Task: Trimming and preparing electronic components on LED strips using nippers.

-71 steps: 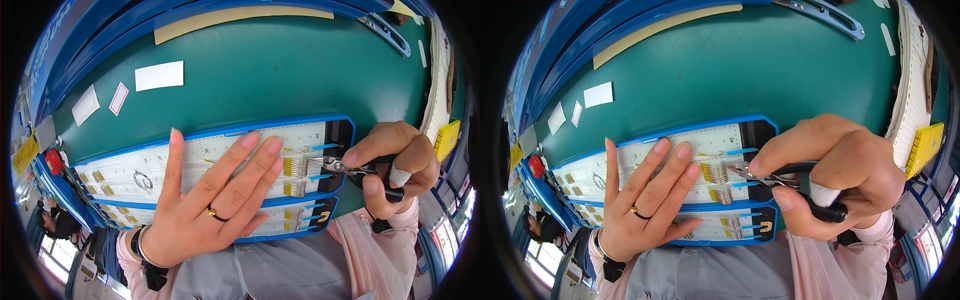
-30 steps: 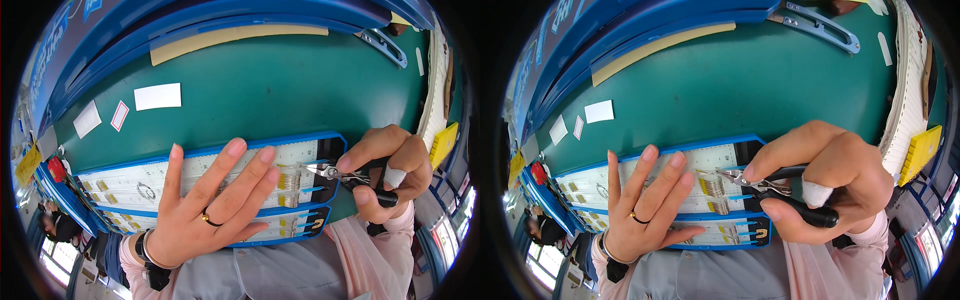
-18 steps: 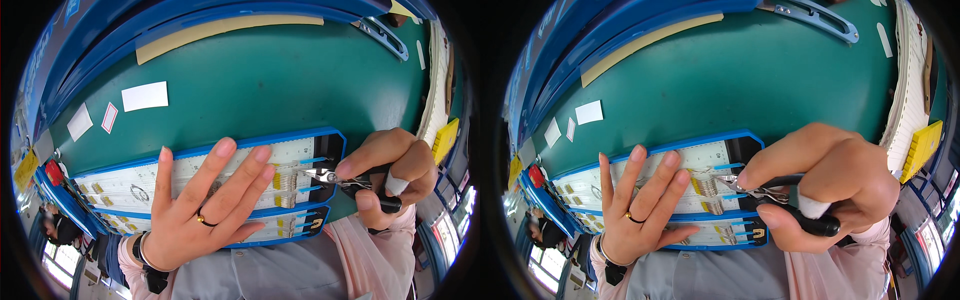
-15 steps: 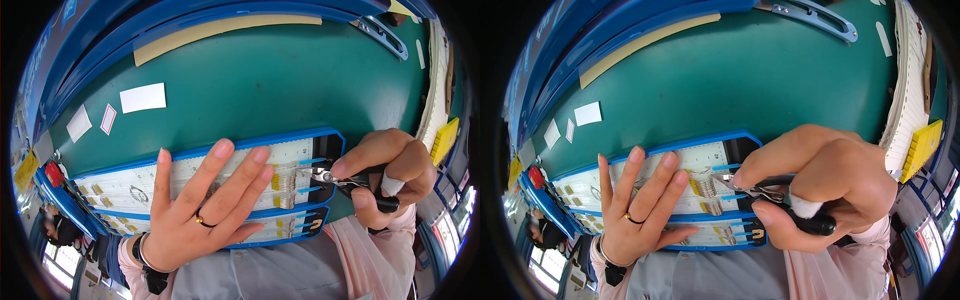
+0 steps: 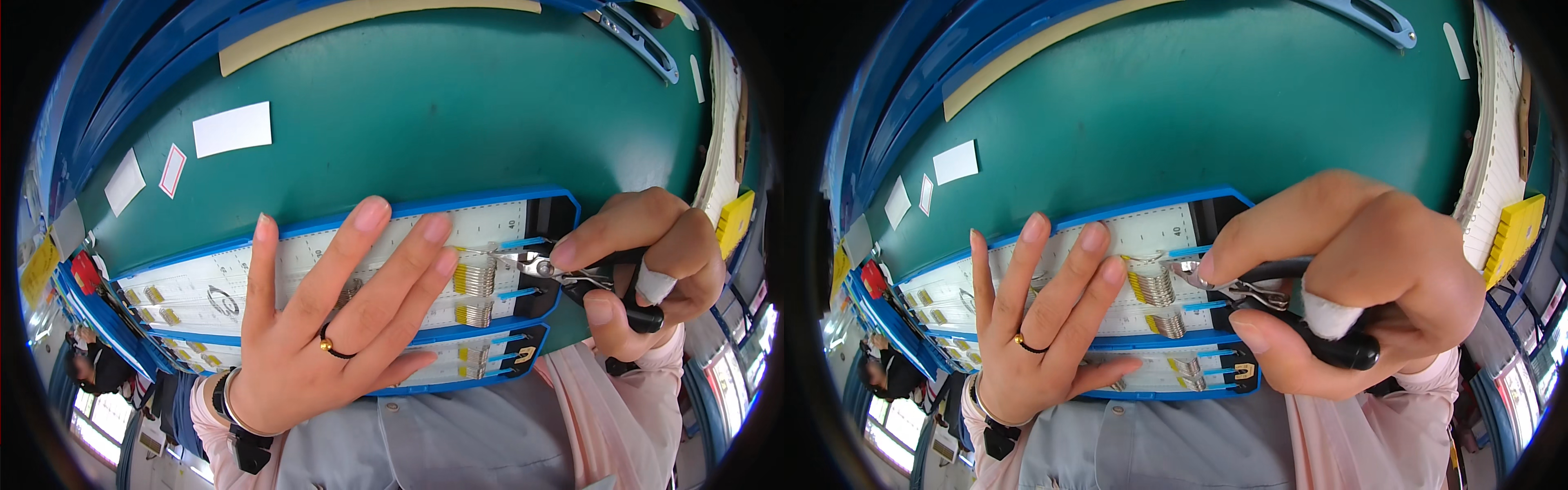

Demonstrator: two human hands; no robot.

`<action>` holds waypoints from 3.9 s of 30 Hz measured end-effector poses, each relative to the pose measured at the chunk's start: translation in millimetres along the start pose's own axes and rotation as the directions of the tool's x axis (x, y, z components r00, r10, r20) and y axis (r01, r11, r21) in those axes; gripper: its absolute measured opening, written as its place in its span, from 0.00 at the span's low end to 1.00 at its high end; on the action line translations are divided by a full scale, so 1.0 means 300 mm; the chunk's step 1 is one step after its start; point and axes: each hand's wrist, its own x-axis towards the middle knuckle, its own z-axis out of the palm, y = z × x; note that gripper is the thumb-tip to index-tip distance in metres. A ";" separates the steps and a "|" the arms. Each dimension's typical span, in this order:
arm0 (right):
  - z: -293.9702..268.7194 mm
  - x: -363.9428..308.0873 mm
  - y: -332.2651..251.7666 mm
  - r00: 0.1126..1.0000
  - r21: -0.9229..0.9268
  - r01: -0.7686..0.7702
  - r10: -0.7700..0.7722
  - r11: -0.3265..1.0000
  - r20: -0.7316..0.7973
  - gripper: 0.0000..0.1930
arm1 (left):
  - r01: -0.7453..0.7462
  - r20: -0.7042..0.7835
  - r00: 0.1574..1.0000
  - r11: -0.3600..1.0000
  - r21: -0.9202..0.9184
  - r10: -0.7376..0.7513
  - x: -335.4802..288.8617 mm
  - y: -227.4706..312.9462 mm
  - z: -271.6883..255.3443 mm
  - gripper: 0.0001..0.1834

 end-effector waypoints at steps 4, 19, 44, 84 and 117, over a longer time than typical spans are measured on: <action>0.004 0.000 -0.004 1.000 -0.005 -0.003 0.003 1.000 -0.016 0.17 | -0.008 -0.006 1.000 1.000 0.002 0.008 0.002 -0.004 0.002 0.38; 0.018 -0.011 -0.013 0.997 0.003 -0.029 0.029 1.000 -0.073 0.18 | -0.013 0.007 1.000 1.000 0.003 0.013 0.002 -0.005 -0.004 0.39; -0.015 0.001 -0.028 1.000 -0.079 0.003 -0.003 0.997 0.007 0.16 | -0.020 -0.020 1.000 1.000 -0.011 0.020 0.006 -0.004 -0.001 0.39; 0.436 -0.537 -0.238 0.813 -0.785 0.069 -0.491 0.615 -0.313 0.10 | 0.194 -0.261 0.951 0.978 0.080 -0.167 -0.443 -0.065 0.072 0.46; 0.493 -0.777 0.655 0.247 -0.746 -0.666 0.941 -0.010 -0.233 0.22 | 0.162 -0.343 0.926 0.987 -0.020 -0.159 -0.455 -0.099 0.085 0.46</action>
